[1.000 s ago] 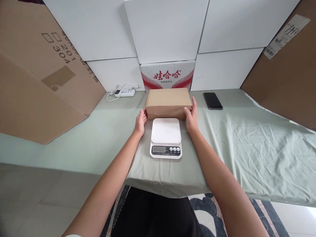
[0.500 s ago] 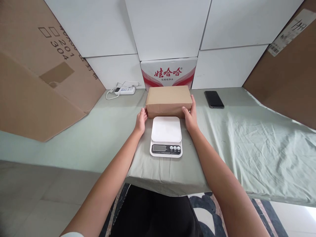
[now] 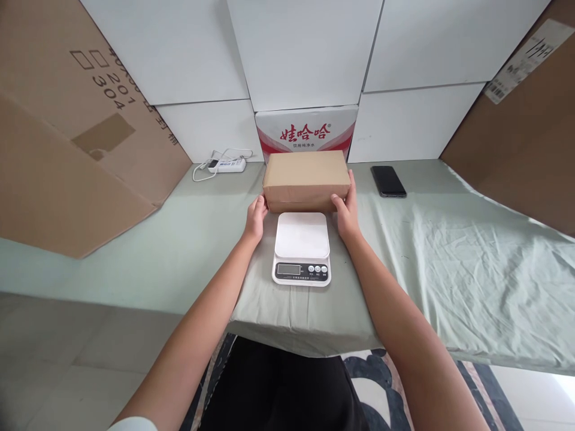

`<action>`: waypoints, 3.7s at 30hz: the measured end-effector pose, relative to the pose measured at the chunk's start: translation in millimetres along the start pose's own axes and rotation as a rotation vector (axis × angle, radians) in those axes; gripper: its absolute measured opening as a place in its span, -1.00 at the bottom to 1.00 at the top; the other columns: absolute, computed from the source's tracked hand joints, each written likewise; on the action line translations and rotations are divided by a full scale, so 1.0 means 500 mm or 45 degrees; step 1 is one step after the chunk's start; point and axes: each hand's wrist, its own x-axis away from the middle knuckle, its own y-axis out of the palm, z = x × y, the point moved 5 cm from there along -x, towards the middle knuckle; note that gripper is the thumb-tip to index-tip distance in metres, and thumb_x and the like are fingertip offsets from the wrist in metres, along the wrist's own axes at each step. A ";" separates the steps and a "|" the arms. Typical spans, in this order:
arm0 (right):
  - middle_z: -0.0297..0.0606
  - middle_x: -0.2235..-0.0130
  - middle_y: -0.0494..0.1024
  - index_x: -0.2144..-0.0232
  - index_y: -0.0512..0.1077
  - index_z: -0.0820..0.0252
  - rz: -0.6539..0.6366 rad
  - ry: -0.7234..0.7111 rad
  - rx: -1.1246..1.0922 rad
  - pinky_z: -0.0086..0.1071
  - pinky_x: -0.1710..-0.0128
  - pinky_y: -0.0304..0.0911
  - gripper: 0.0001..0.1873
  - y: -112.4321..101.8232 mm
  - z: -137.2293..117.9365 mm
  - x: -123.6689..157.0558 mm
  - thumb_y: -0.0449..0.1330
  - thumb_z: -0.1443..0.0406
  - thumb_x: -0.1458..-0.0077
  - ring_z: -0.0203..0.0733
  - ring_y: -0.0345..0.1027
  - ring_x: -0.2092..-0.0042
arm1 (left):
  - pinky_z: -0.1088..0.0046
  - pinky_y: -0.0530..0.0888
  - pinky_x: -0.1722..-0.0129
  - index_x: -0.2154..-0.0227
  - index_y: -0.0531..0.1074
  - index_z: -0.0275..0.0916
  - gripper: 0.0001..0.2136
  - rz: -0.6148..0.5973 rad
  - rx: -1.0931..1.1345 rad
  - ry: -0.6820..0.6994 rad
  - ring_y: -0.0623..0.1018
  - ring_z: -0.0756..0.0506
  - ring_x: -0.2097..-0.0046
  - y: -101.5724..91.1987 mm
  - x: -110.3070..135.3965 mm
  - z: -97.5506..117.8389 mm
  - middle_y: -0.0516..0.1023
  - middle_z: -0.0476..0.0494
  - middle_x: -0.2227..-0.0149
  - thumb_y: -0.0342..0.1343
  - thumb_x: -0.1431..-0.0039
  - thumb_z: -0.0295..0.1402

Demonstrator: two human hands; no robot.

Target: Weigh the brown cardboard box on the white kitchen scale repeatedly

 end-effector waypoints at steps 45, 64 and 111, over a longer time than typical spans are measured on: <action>-0.37 -0.65 0.28 -0.59 0.21 -0.38 0.017 -0.126 0.117 0.38 -0.78 -0.04 -0.02 -0.088 -0.137 0.202 0.33 -0.22 -0.21 0.41 0.05 -0.71 | 0.01 0.36 -0.65 -0.50 0.50 -0.04 -0.14 -0.113 -0.040 0.027 0.35 -0.43 -0.67 -0.045 0.248 0.116 0.50 -0.21 -0.58 0.07 -0.40 0.45; -0.40 -0.71 0.22 -0.62 0.16 -0.26 -0.169 0.073 0.069 0.16 -0.57 0.38 0.24 -0.006 0.004 -0.024 0.06 -0.63 -0.10 0.22 0.11 -0.69 | 0.07 0.35 -0.63 -0.41 0.49 -0.09 -0.22 -0.036 0.073 -0.144 0.38 -0.36 -0.66 -0.032 -0.028 -0.012 0.56 -0.26 -0.53 0.12 -0.40 0.37; -0.26 0.00 0.63 -0.54 0.34 -0.14 0.050 0.026 0.008 -0.19 0.02 0.59 -0.09 -0.028 0.072 -0.028 0.23 -0.24 -0.26 -0.05 0.56 -0.05 | -0.05 0.27 -0.67 -0.48 0.45 -0.06 -0.23 -0.062 -0.017 -0.122 0.39 -0.38 -0.65 -0.028 -0.021 -0.040 0.51 -0.21 -0.57 0.13 -0.44 0.34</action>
